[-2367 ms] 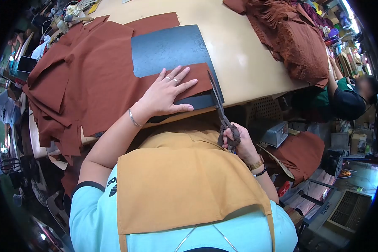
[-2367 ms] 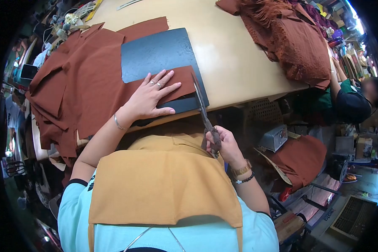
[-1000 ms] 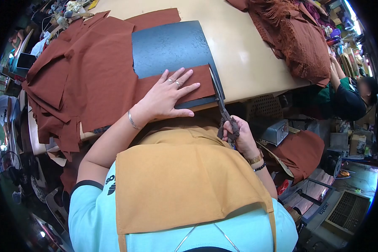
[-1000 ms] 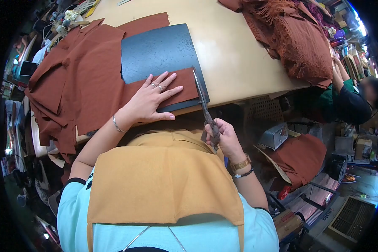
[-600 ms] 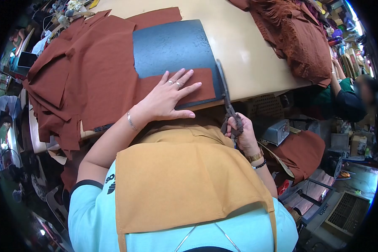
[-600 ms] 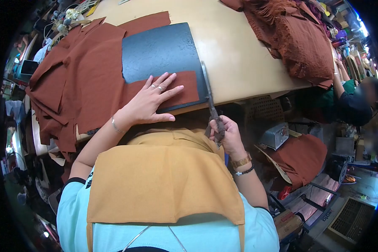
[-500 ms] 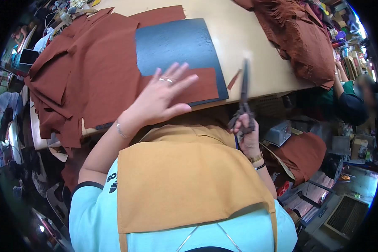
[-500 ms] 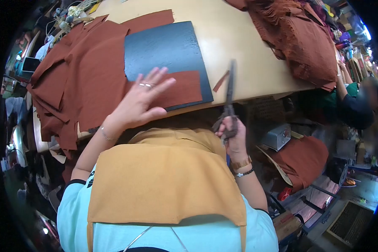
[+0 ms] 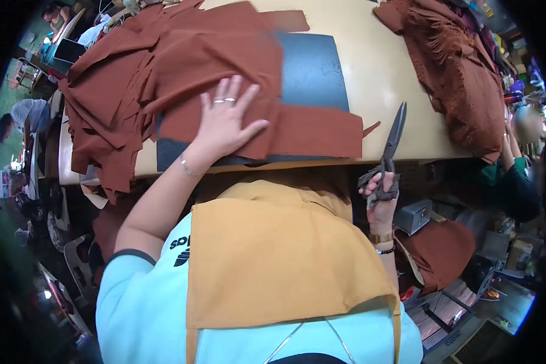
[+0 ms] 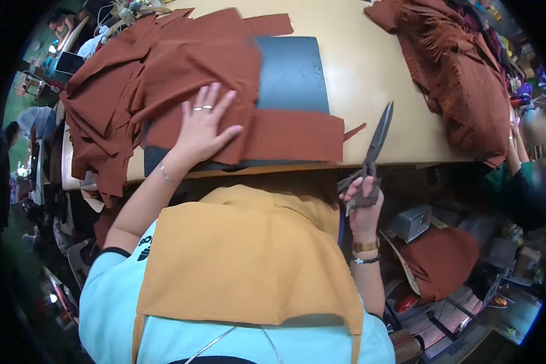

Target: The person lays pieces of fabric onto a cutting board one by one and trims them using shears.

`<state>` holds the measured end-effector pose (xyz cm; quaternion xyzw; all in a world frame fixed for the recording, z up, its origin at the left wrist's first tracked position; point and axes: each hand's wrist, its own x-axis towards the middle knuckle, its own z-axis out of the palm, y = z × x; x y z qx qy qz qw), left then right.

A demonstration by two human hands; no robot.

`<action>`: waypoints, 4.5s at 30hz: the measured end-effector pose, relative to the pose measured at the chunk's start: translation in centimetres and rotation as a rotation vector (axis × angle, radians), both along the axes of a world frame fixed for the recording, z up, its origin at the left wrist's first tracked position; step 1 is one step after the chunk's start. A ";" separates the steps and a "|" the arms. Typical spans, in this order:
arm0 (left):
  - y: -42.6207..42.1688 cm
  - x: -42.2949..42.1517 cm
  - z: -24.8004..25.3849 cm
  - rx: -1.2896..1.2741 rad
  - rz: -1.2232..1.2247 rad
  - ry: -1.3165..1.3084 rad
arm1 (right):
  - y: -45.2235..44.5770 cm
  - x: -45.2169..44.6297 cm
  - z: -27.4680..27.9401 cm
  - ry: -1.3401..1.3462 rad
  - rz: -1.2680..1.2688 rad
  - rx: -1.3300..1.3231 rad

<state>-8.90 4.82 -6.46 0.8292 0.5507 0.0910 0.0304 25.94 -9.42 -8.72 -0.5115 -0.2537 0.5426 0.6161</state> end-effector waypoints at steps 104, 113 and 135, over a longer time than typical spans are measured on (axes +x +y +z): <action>-2.0 0.8 1.5 -0.046 0.029 0.099 | 6.5 -1.6 3.2 -0.095 0.950 -0.254; -2.7 1.2 1.6 -0.057 0.053 0.092 | 5.4 -1.2 2.6 -0.044 0.949 -0.274; 5.1 -1.2 0.7 -0.025 -0.275 0.027 | 4.8 -3.7 2.9 -0.003 0.864 -0.216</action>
